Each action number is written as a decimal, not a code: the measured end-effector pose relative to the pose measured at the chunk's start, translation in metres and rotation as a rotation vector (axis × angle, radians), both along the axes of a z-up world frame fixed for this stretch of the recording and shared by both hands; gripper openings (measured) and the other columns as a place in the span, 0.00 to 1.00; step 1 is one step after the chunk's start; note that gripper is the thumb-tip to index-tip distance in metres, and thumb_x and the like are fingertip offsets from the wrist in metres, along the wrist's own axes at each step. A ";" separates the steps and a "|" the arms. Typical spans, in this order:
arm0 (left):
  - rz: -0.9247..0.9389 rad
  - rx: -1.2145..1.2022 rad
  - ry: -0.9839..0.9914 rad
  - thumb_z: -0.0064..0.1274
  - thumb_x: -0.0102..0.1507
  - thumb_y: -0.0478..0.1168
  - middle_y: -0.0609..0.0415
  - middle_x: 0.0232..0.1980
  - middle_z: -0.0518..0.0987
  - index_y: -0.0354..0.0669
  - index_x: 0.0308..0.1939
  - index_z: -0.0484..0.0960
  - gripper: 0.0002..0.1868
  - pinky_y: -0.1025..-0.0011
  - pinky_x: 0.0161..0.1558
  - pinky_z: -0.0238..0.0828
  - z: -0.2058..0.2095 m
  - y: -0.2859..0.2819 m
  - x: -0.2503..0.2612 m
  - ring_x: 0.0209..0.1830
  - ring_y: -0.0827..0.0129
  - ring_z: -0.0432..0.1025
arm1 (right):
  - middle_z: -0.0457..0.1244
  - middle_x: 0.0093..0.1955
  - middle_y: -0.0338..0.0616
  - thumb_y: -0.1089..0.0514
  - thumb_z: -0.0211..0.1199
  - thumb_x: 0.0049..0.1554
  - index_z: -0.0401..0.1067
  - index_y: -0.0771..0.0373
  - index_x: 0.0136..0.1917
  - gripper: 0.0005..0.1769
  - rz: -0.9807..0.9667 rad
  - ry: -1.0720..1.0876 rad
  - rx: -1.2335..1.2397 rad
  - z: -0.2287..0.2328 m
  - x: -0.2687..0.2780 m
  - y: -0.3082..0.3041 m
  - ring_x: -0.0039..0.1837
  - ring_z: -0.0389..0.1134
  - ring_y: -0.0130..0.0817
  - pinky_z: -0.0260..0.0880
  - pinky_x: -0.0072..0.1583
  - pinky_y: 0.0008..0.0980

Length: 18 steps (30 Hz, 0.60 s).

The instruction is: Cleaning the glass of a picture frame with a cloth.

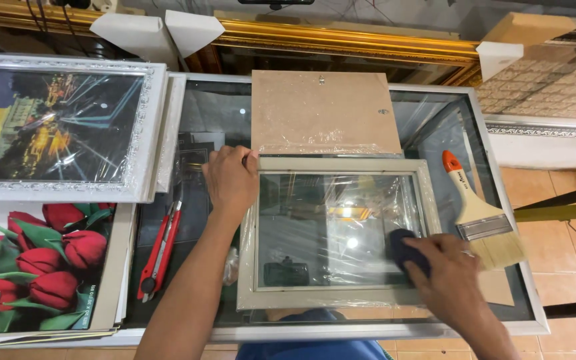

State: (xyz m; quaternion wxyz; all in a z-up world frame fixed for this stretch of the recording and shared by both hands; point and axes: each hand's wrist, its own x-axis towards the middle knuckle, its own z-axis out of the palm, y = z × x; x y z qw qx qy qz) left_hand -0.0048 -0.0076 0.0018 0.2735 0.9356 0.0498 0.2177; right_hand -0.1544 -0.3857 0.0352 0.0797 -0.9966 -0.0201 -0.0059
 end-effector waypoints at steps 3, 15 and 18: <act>0.024 0.013 0.028 0.54 0.66 0.44 0.50 0.39 0.79 0.45 0.38 0.85 0.09 0.57 0.49 0.62 0.004 -0.003 0.000 0.41 0.56 0.70 | 0.61 0.58 0.52 0.49 0.66 0.53 0.73 0.47 0.67 0.27 -0.243 0.074 0.029 0.016 -0.001 0.016 0.56 0.66 0.54 0.70 0.58 0.50; 0.026 -0.014 0.153 0.47 0.69 0.48 0.49 0.43 0.81 0.44 0.43 0.86 0.15 0.56 0.54 0.60 0.008 -0.001 0.001 0.46 0.57 0.70 | 0.61 0.51 0.52 0.56 0.66 0.52 0.68 0.58 0.60 0.23 0.330 -0.103 0.271 0.012 0.029 0.220 0.44 0.67 0.51 0.71 0.47 0.46; 0.009 -0.081 0.216 0.46 0.70 0.50 0.52 0.46 0.79 0.50 0.42 0.85 0.14 0.58 0.57 0.59 0.009 0.001 0.002 0.54 0.57 0.71 | 0.66 0.46 0.49 0.51 0.68 0.49 0.76 0.54 0.59 0.23 0.211 -0.198 0.116 -0.004 0.037 0.155 0.50 0.71 0.57 0.72 0.51 0.47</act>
